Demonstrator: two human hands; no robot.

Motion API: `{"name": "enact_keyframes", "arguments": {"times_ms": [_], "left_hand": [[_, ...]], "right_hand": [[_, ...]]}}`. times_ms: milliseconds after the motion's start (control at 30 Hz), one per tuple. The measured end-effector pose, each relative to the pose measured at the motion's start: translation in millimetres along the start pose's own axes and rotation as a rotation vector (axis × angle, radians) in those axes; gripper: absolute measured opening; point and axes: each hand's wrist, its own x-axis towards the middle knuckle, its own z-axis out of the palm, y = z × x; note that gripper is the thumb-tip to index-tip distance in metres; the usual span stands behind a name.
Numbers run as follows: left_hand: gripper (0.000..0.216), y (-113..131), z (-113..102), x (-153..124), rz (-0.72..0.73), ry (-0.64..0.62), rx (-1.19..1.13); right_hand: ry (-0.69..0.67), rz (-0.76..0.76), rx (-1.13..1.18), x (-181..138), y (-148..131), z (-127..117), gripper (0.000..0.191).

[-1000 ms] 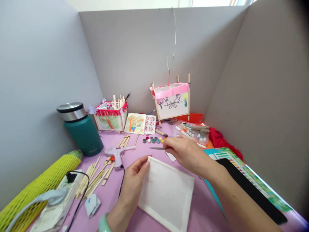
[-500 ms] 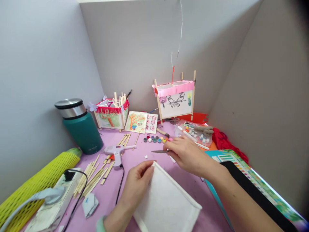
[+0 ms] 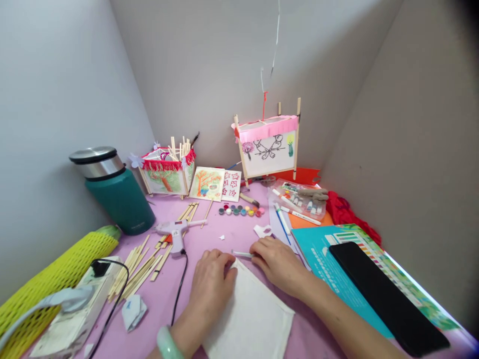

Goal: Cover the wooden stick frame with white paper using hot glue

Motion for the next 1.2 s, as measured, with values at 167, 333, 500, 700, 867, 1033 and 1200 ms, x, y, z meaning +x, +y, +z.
{"name": "enact_keyframes", "arguments": {"times_ms": [167, 333, 500, 700, 867, 1033, 1200], "left_hand": [[0.016, -3.7, 3.2, 2.1, -0.008, 0.006, 0.042], [0.015, -0.9, 3.1, 3.3, -0.013, 0.009, 0.058], [0.01, 0.5, 2.9, 2.6, -0.023, 0.013, 0.062], [0.008, 0.7, 2.3, 1.6, -0.026, 0.018, 0.064], [0.008, 0.9, 2.0, 2.1, -0.028, 0.019, 0.067], [0.008, -0.6, 3.4, 2.6, -0.029, 0.016, 0.065], [0.011, -1.5, 3.6, 2.0, -0.026, 0.012, 0.061]], "right_hand": [[0.047, -0.039, -0.091, 2.4, 0.3, 9.0, 0.014], [0.096, -0.105, -0.094, 3.1, 5.5, 15.3, 0.016], [0.099, -0.159, -0.043, 4.0, 12.2, 17.2, 0.015], [0.086, -0.184, -0.018, 3.4, 15.8, 16.2, 0.015], [0.073, -0.196, -0.019, 3.4, 17.5, 13.5, 0.014], [0.073, -0.223, -0.037, 4.4, 20.7, 13.0, 0.015], [0.127, -0.23, -0.078, 6.6, 22.2, 13.7, 0.016]]}}
